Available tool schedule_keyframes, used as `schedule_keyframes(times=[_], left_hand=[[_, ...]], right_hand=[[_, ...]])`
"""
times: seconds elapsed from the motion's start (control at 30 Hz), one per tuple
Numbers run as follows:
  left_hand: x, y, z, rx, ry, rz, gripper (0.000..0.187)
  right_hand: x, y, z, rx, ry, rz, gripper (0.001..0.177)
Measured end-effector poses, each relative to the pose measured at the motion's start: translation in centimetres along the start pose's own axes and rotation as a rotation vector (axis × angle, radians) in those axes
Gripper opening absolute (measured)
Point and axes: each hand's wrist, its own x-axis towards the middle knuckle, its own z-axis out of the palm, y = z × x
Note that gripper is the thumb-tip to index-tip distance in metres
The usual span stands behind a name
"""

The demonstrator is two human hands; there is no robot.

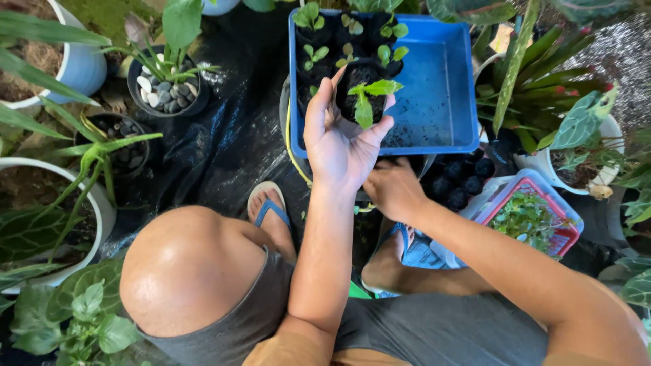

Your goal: The person plants small seedlings into black plastic pots using a spoon to add soil. They carefully place each seedling into the pot, add soil around the roots, and gently pat the soil down to secure the plant. The person then places the potted seedlings into a blue tray.

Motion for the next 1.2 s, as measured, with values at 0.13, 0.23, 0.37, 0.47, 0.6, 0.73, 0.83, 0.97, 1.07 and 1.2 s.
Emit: schedule_keyframes(times=[0.13, 0.23, 0.37, 0.47, 0.6, 0.73, 0.83, 0.97, 1.07, 1.2], left_hand=[[0.6, 0.4, -0.8, -0.013, 0.036, -0.082, 0.027], [0.5, 0.5, -1.0, -0.027, 0.063, -0.108, 0.027], [0.4, 0.4, -0.8, -0.035, 0.095, -0.116, 0.026], [0.2, 0.3, -0.4, -0.036, 0.105, -0.109, 0.026], [0.2, 0.4, -0.2, -0.029, 0.166, -0.105, 0.027], [0.6, 0.6, -0.2, -0.019, 0.208, -0.072, 0.027], [0.7, 0.7, 0.1, 0.015, 0.281, -0.034, 0.029], [0.6, 0.5, 0.6, 0.041, 0.335, 0.02, 0.027], [0.7, 0.2, 0.4, 0.08, 0.366, 0.055, 0.025], [0.5, -0.7, -0.9, 0.036, 0.231, 0.09, 0.026]], right_hand=[[0.0, 0.6, -0.5, 0.078, 0.114, 0.025, 0.03], [-0.4, -0.4, -3.3, 0.377, -0.069, 0.311, 0.023], [-1.3, -0.7, -4.5, 0.433, 0.015, 0.437, 0.02], [-1.8, -0.8, -5.0, 0.547, 0.015, 0.547, 0.022], [-2.6, 0.2, -4.6, 0.72, 0.094, 0.654, 0.024], [-3.0, -0.3, -6.9, 0.788, 0.17, 0.662, 0.023], [-3.4, -0.6, -9.0, 0.79, 0.234, 0.638, 0.02], [-4.1, 0.2, -10.9, 0.878, 0.334, 0.622, 0.02], [-4.7, 1.2, -12.8, 0.896, 0.392, 0.59, 0.02], [-5.1, 2.0, -16.9, 0.929, 0.439, 0.554, 0.016]])
